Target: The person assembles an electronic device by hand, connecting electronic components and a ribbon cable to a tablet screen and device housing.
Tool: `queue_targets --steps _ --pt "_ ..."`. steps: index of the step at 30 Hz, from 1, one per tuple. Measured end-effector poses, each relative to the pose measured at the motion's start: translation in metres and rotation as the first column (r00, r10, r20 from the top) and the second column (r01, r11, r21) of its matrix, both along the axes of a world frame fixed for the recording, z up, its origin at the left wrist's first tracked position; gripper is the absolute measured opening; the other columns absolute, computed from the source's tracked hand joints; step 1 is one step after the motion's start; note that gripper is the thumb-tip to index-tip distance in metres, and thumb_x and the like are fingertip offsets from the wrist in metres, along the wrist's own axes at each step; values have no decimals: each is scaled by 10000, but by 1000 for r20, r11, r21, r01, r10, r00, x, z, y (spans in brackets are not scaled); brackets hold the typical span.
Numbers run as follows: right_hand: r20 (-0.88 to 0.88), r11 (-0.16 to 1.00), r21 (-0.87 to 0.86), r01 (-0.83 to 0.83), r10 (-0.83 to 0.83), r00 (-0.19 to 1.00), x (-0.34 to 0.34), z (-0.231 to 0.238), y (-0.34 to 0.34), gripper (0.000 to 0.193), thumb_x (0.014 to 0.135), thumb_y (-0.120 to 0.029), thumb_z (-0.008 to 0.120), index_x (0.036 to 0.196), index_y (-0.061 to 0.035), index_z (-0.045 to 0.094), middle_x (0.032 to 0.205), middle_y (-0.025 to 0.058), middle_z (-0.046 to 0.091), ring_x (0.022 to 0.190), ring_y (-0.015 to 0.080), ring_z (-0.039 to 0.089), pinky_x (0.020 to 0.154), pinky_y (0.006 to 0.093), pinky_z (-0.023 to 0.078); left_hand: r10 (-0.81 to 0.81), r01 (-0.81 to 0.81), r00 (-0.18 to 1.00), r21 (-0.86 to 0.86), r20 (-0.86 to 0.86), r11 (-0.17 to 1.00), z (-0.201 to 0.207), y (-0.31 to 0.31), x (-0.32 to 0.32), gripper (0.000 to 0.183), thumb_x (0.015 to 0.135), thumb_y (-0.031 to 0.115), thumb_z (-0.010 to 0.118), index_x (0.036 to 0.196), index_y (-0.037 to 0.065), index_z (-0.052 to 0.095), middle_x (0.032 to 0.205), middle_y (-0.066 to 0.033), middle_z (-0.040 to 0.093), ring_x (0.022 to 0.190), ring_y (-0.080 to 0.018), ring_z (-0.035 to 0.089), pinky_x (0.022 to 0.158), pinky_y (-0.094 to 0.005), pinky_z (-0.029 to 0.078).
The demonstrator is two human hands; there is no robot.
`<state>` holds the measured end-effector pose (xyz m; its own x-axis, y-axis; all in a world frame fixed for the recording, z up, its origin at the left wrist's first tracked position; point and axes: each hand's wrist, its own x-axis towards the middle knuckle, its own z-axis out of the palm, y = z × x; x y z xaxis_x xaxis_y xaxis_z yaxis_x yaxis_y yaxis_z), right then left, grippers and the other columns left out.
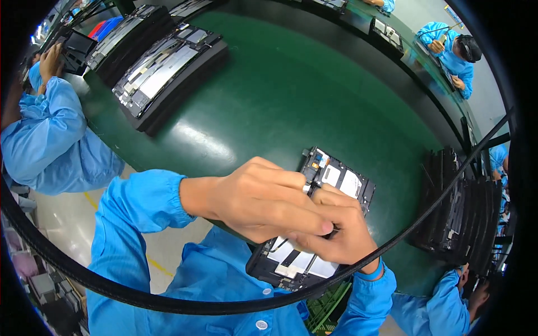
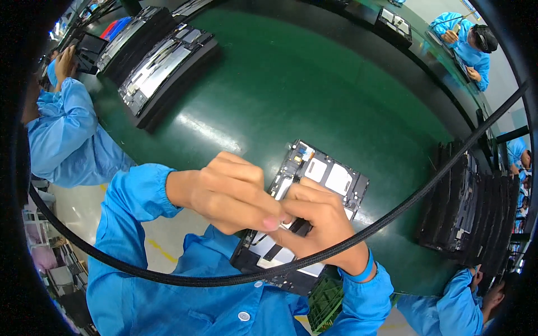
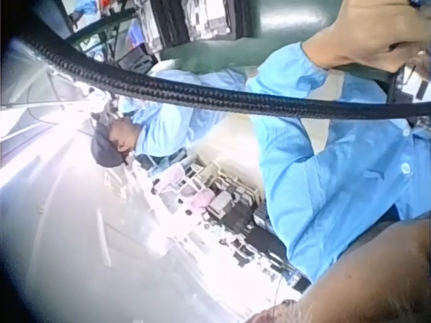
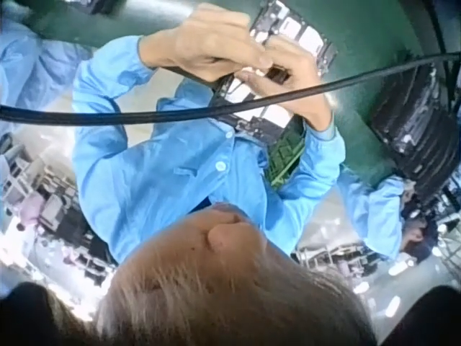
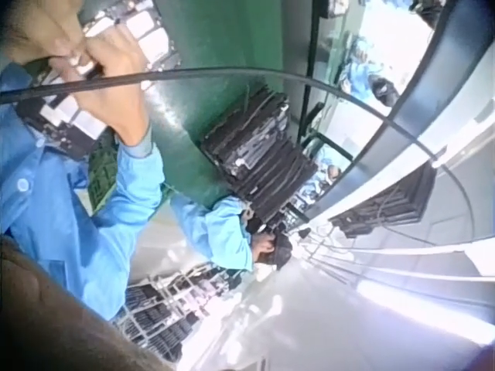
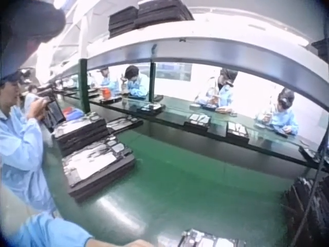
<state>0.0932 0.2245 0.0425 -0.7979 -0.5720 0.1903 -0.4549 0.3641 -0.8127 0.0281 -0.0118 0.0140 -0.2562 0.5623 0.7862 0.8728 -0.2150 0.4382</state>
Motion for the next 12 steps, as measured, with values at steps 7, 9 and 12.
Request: queue_targets --steps 7,9,12 --pt "132 997 -60 57 -48 990 5 -7 3 82 828 -24 858 868 -18 787 818 81 659 761 254 671 654 369 515 41 -41 999 -2 -1 999 -14 -9 -4 360 849 40 865 1176 131 747 1029 -37 834 616 -168 593 491 -293 434" --pt "117 997 -58 59 -52 992 6 -11 5 91 830 -31 873 899 -26 814 804 61 634 737 210 633 626 350 476 -61 69 986 51 -154 996 -28 -23 -6 306 921 149 839 1203 140 720 1042 -29 838 622 -160 596 509 -290 449" --pt "110 994 -64 92 -85 990 8 -18 4 94 835 -42 886 919 -44 845 801 31 620 714 176 610 604 328 462 -216 160 885 -166 -412 973 -22 -36 1 345 956 283 837 1246 154 700 1119 -42 836 683 -141 656 562 -304 536"
